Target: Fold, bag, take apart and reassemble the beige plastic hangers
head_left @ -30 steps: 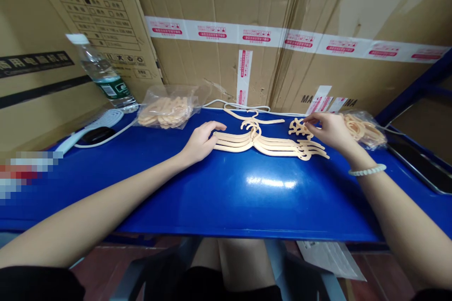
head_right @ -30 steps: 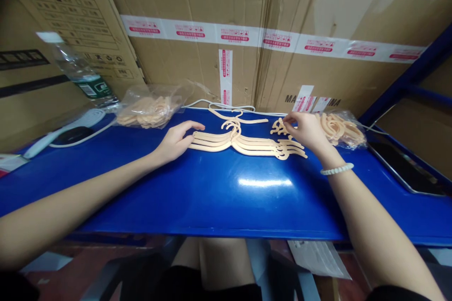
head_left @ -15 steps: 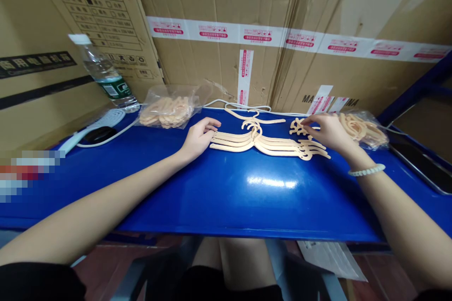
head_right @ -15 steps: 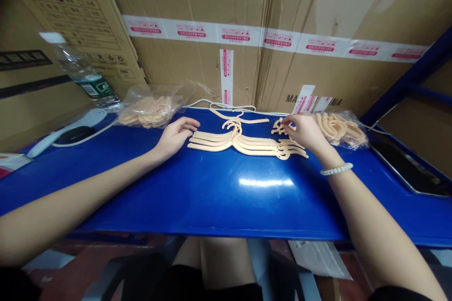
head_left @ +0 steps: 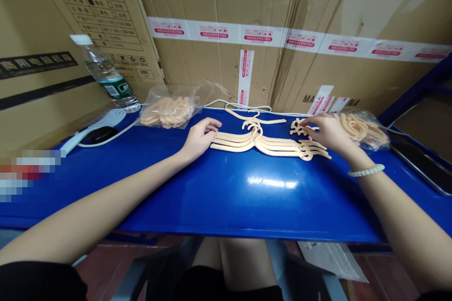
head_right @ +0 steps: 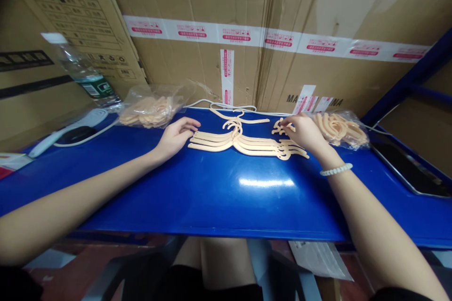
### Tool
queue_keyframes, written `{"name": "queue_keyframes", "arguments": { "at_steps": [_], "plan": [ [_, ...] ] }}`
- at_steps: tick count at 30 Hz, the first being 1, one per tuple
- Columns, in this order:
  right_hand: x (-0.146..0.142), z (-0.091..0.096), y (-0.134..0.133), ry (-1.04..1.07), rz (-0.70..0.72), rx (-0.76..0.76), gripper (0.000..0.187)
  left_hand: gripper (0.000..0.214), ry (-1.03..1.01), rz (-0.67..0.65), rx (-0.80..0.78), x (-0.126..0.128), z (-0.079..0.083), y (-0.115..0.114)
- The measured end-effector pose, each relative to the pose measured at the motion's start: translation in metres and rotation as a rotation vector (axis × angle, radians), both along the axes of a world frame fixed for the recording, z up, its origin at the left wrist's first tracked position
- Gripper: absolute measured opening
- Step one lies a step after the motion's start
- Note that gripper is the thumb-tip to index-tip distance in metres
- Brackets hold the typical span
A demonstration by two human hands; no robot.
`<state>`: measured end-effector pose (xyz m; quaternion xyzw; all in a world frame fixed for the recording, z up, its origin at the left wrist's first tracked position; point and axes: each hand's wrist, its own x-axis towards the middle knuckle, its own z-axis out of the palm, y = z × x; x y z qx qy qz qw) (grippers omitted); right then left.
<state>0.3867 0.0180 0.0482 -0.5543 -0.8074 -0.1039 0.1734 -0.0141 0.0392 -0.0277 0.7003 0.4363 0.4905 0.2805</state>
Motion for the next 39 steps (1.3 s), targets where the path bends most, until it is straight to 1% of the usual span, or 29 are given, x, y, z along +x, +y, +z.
{"name": "queue_keyframes", "arguments": {
  "at_steps": [6, 11, 16, 19, 22, 25, 28, 32, 36, 39],
  "plan": [
    [0.003, -0.009, 0.006, -0.026, 0.055, 0.018, 0.027, 0.03, -0.001, -0.009, 0.004, 0.0, 0.0, 0.0],
    [0.004, -0.019, 0.01, -0.079, 0.12, 0.0, 0.033, 0.028, 0.058, -0.004, 0.042, 0.002, 0.003, -0.003],
    [0.002, -0.019, 0.011, -0.139, 0.124, -0.005, 0.036, 0.029, 0.142, 0.001, 0.118, 0.001, 0.013, -0.004],
    [-0.002, -0.017, 0.01, -0.149, 0.125, -0.015, 0.037, 0.03, 0.183, -0.012, 0.111, 0.0, 0.02, -0.003],
    [-0.006, -0.016, 0.009, -0.168, 0.113, -0.036, 0.037, 0.031, 0.25, -0.051, 0.108, 0.001, 0.027, -0.001],
    [-0.009, -0.015, 0.007, -0.201, 0.088, -0.047, 0.037, 0.033, 0.313, -0.118, 0.134, 0.005, 0.034, 0.004],
    [-0.01, -0.014, 0.007, -0.221, 0.075, -0.043, 0.036, 0.033, 0.389, -0.173, 0.178, 0.012, 0.039, 0.013],
    [-0.008, -0.015, 0.009, -0.234, 0.077, -0.042, 0.035, 0.036, 0.571, -0.154, 0.24, 0.026, 0.041, 0.035],
    [-0.007, -0.018, 0.012, -0.238, 0.086, -0.049, 0.035, 0.035, 0.673, -0.139, 0.24, 0.042, 0.036, 0.067],
    [-0.007, -0.021, 0.013, -0.238, 0.068, -0.041, 0.036, 0.038, 0.751, -0.147, 0.245, 0.052, 0.03, 0.088]
  ]
}}
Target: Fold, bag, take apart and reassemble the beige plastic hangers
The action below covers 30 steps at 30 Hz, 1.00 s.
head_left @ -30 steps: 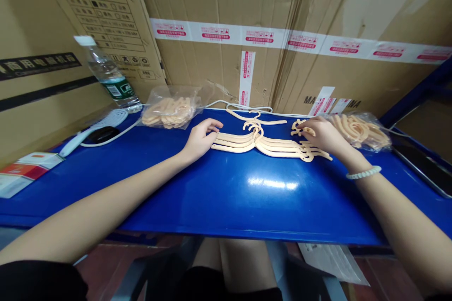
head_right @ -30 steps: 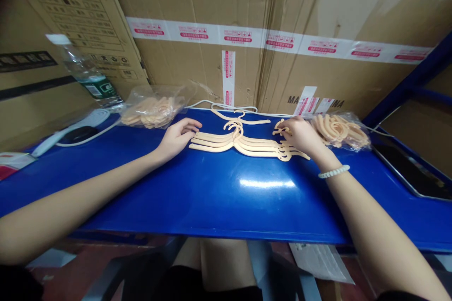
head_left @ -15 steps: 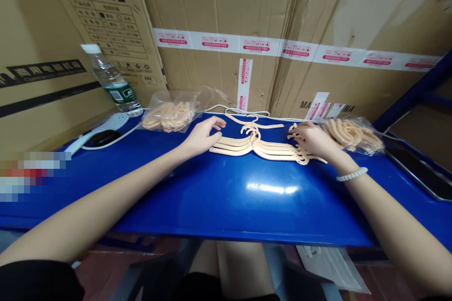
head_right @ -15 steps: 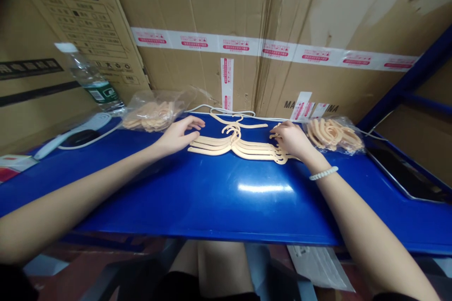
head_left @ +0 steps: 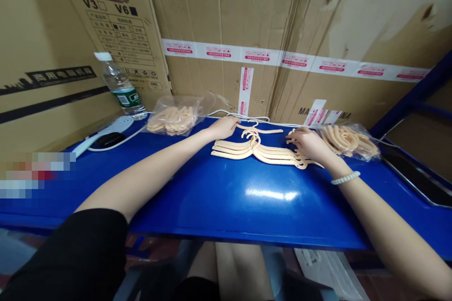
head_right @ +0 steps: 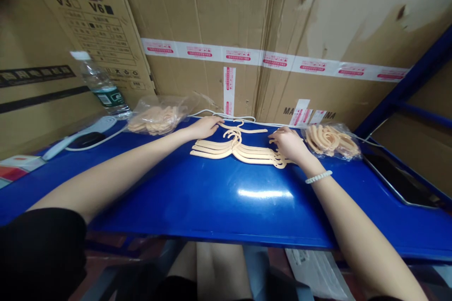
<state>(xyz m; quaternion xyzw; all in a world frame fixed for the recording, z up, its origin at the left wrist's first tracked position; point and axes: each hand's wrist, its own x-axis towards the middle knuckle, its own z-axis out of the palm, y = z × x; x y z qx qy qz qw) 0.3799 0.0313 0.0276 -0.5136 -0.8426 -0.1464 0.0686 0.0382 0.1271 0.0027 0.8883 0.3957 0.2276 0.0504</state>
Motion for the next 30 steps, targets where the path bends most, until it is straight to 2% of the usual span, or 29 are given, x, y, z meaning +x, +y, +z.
{"name": "queue_keyframes", "arguments": {
  "at_steps": [6, 10, 15, 20, 26, 30],
  "plan": [
    [-0.001, -0.004, 0.004, -0.05, 0.001, 0.008, 0.036, 0.037, 0.138, -0.026, 0.029, 0.015, -0.008, 0.019],
    [-0.006, -0.003, 0.003, -0.106, 0.017, 0.014, 0.033, 0.031, 0.186, -0.017, 0.064, 0.021, -0.006, 0.019],
    [-0.011, -0.001, 0.001, -0.141, 0.033, 0.038, 0.023, 0.023, 0.217, -0.012, 0.085, 0.026, 0.004, 0.01],
    [-0.013, -0.001, 0.001, -0.147, 0.075, 0.062, 0.019, 0.021, 0.223, 0.031, 0.107, 0.025, 0.018, -0.01],
    [-0.012, 0.003, 0.0, -0.102, 0.087, 0.127, 0.021, 0.022, 0.223, 0.093, 0.174, 0.014, 0.039, -0.051],
    [-0.01, 0.01, -0.005, 0.15, 0.14, 0.258, 0.021, 0.022, 0.192, 0.156, 0.236, 0.002, 0.047, -0.079]
  ]
}}
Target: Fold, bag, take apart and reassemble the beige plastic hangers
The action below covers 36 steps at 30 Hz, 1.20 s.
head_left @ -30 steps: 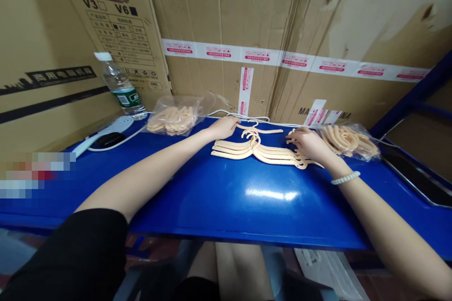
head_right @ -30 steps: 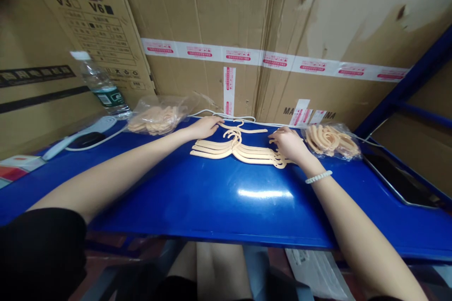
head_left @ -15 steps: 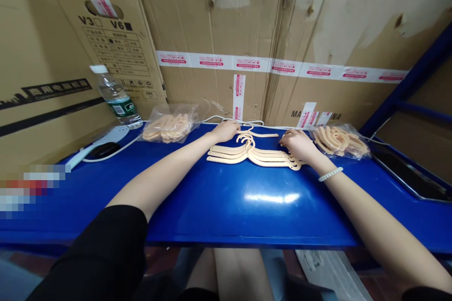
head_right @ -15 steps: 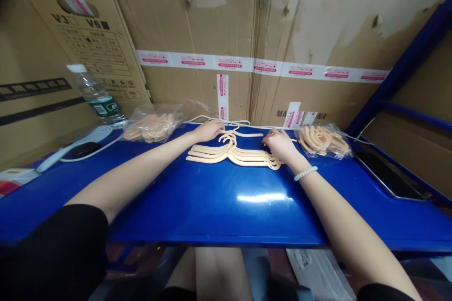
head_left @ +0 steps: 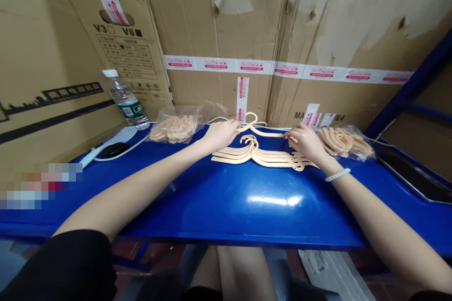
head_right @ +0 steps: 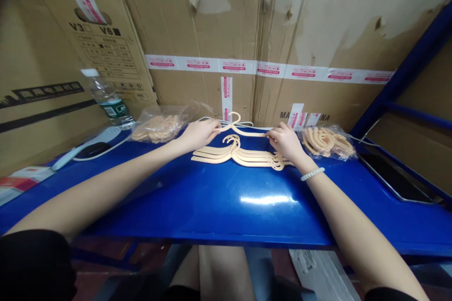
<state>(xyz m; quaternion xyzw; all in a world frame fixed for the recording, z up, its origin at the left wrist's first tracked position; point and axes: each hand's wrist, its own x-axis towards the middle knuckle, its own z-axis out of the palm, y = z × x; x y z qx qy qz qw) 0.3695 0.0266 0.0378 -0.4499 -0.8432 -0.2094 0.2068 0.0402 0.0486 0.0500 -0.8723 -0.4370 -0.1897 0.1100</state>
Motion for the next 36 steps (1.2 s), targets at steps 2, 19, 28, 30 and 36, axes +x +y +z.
{"name": "queue_keyframes", "arguments": {
  "at_steps": [2, 19, 28, 30, 36],
  "plan": [
    [-0.002, 0.005, -0.007, 0.186, 0.053, 0.061, 0.019, 0.022, -0.034, 0.044, 0.025, -0.006, -0.001, -0.011],
    [-0.043, 0.02, -0.043, 1.45, 0.04, -0.578, 0.035, 0.026, -0.416, -0.256, 0.156, -0.021, -0.064, -0.035],
    [-0.029, 0.002, -0.027, 1.649, -0.009, -0.779, 0.044, 0.026, -0.478, -0.27, 0.056, -0.023, -0.067, -0.035],
    [-0.03, 0.001, -0.027, 1.662, -0.007, -0.833, 0.047, 0.025, -0.491, -0.269, 0.053, -0.023, -0.067, -0.035],
    [-0.029, 0.001, -0.025, 1.535, 0.02, -0.857, 0.037, 0.024, -0.509, -0.267, 0.07, -0.023, -0.068, -0.035]
  ]
}}
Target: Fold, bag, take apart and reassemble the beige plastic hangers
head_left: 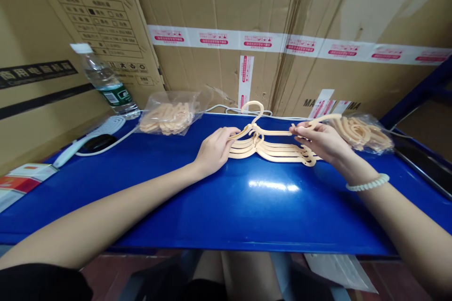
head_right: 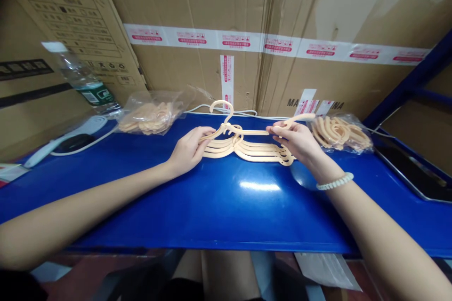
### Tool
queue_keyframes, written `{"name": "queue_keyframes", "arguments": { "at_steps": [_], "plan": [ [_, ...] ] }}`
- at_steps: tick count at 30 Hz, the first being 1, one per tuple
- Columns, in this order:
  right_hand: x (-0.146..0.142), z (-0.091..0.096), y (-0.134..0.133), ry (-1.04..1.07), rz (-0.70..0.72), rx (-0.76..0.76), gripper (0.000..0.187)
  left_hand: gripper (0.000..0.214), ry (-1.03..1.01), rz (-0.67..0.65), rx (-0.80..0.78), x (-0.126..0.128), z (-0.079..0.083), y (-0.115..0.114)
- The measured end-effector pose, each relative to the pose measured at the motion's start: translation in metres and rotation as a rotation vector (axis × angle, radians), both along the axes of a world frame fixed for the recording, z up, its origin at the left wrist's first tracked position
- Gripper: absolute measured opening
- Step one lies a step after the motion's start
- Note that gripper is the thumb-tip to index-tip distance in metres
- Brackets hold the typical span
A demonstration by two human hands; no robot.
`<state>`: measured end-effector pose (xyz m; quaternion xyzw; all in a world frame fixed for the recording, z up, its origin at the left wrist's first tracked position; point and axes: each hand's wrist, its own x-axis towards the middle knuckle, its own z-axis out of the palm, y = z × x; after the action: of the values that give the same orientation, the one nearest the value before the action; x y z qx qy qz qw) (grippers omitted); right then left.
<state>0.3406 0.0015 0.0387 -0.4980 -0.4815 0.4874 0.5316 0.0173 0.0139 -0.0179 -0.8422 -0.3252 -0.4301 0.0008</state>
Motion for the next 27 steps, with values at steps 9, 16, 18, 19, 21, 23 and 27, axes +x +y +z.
{"name": "queue_keyframes", "arguments": {
  "at_steps": [9, 16, 18, 19, 21, 23, 27],
  "plan": [
    [0.013, 0.006, 0.001, -0.049, 0.125, -0.099, 0.035, 0.023, -0.005, -0.034, -0.001, 0.001, 0.001, -0.001],
    [0.011, 0.014, -0.004, -0.065, 0.184, -0.255, 0.018, 0.026, 0.01, -0.085, 0.033, 0.0, -0.001, 0.0],
    [0.01, 0.014, -0.004, -0.049, 0.157, -0.287, 0.013, 0.026, 0.013, -0.094, 0.051, 0.0, -0.001, 0.0],
    [0.01, 0.015, -0.004, -0.038, 0.141, -0.296, 0.012, 0.025, 0.016, -0.098, 0.057, 0.0, -0.001, 0.001],
    [0.008, 0.015, -0.004, -0.027, 0.127, -0.311, 0.013, 0.025, 0.02, -0.101, 0.062, 0.0, 0.0, 0.0],
    [0.008, 0.015, -0.004, -0.036, 0.136, -0.311, 0.015, 0.025, 0.021, -0.099, 0.057, 0.0, 0.0, 0.0],
    [0.006, 0.011, -0.003, -0.067, 0.162, -0.262, 0.021, 0.025, 0.021, -0.091, 0.041, 0.0, 0.0, 0.0]
  ]
}}
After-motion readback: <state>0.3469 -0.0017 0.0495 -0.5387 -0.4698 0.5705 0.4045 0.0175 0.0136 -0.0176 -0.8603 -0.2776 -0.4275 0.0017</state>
